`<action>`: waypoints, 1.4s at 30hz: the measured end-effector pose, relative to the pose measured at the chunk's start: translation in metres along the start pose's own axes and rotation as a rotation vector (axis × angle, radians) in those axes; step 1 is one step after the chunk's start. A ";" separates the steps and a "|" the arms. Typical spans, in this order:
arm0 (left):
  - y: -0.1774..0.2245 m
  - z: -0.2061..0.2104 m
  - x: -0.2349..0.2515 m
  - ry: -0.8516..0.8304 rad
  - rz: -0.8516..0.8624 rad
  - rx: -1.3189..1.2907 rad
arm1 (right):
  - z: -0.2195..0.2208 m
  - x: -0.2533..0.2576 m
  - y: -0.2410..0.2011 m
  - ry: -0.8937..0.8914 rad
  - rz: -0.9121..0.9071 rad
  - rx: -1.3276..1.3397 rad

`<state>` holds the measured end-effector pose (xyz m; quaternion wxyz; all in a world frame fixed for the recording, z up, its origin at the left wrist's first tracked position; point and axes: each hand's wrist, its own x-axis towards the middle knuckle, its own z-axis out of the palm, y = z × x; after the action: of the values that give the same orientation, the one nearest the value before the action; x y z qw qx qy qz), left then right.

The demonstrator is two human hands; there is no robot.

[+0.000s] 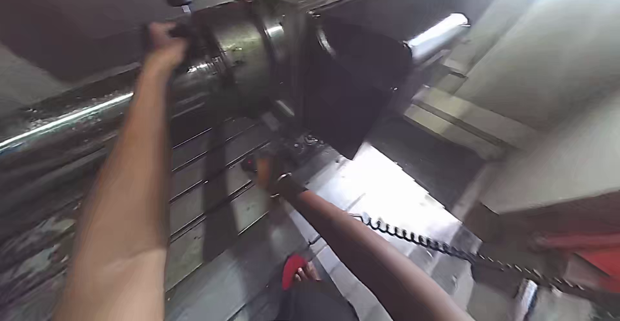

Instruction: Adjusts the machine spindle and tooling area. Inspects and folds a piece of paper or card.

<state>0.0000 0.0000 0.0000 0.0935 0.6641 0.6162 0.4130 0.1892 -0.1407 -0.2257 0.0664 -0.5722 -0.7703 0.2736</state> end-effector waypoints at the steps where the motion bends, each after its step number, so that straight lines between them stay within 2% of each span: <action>1: 0.000 0.002 0.007 -0.005 -0.034 0.006 | 0.001 0.003 0.003 0.034 0.004 -0.018; 6: 0.000 0.004 0.015 -0.001 -0.039 0.054 | -0.001 0.003 0.002 -0.001 0.059 -0.052; 23: -0.007 0.006 0.021 0.045 0.008 0.017 | -0.004 0.000 0.000 -0.033 0.064 -0.094; 28: 0.001 0.003 0.015 0.003 -0.010 0.064 | -0.003 0.002 0.001 -0.030 0.057 -0.090; 42: -0.001 0.004 0.018 0.022 -0.053 0.016 | -0.004 0.001 0.000 -0.048 0.052 -0.105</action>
<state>0.0001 0.0179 0.0043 0.0926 0.6435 0.6379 0.4128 0.1902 -0.1390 -0.2224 0.0108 -0.5882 -0.7697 0.2480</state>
